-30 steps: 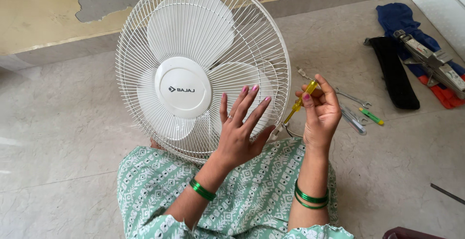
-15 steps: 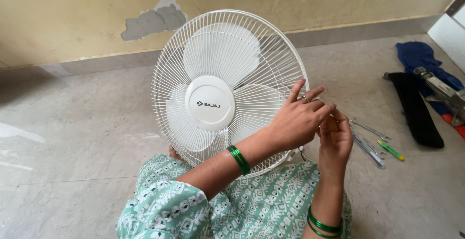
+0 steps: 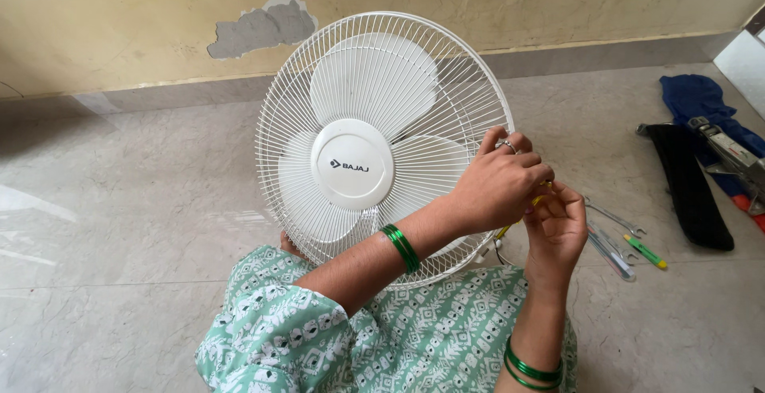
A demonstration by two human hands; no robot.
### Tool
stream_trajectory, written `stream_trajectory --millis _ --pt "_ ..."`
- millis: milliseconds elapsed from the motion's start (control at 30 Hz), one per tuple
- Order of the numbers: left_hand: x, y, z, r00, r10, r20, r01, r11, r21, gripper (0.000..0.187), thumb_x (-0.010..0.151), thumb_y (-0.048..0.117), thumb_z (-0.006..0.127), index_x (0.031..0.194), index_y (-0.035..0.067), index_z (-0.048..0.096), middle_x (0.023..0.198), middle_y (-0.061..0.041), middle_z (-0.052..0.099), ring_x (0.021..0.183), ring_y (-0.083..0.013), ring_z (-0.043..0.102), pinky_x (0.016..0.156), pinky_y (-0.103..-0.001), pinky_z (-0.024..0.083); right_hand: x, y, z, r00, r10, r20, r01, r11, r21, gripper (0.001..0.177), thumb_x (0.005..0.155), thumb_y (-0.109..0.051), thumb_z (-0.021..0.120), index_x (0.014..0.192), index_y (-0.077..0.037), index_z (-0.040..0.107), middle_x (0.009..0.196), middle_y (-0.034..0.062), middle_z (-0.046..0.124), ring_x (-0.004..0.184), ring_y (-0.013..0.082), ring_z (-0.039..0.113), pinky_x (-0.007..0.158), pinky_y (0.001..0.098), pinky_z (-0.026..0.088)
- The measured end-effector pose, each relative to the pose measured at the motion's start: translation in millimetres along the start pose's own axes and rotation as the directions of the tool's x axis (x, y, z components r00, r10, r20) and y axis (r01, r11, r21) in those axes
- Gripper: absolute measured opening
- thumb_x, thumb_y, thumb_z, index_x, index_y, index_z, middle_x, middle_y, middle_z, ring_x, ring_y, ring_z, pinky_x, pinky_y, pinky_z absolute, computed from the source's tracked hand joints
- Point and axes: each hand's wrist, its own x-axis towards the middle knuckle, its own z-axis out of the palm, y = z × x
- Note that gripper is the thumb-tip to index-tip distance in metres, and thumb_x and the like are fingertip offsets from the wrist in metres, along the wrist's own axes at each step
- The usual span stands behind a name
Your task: The person uses a screwdriver to loosen screws on the front grill of a Bajaj electric fan, then removes the grill and places it on the floor. The fan blades and motor housing remain attached to the base.
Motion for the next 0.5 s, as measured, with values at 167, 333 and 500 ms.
stream_trajectory --millis 167,333,500 --pt "0.0 0.1 0.3 1.000 -0.029 -0.001 0.029 1.000 -0.002 0.011 0.081 0.022 0.075 0.089 0.015 0.075 0.086 0.000 0.071 0.109 -0.0238 0.060 0.112 -0.049 0.032 -0.8 2.2 2.4 0.993 -0.070 -0.093 0.059 0.992 -0.113 0.034 0.092 0.010 0.075 0.122 0.005 0.058 0.118 0.0111 0.068 0.109 0.0156 0.068 0.100 0.0279 0.057" --pt "0.6 -7.2 8.5 1.000 0.018 -0.026 -0.017 1.000 0.020 0.023 0.080 0.022 0.076 0.103 0.016 0.077 0.091 0.002 0.075 0.113 -0.0263 0.059 0.114 -0.056 0.026 -1.6 -4.8 1.0 0.996 -0.022 -0.087 0.016 0.997 -0.075 0.028 0.097 0.008 0.073 0.123 0.005 0.062 0.114 0.0096 0.069 0.101 0.0130 0.066 0.093 0.0249 0.057" --pt "1.8 -9.4 16.1 0.998 0.056 0.000 -0.056 0.998 0.012 0.032 0.082 0.018 0.077 0.114 0.018 0.075 0.093 0.003 0.076 0.118 -0.0255 0.059 0.120 -0.061 0.019 -0.9 -14.2 3.9 0.998 0.023 -0.062 -0.027 0.997 -0.075 0.034 0.099 0.003 0.075 0.128 0.002 0.057 0.113 0.0087 0.070 0.101 0.0122 0.067 0.094 0.0254 0.056"
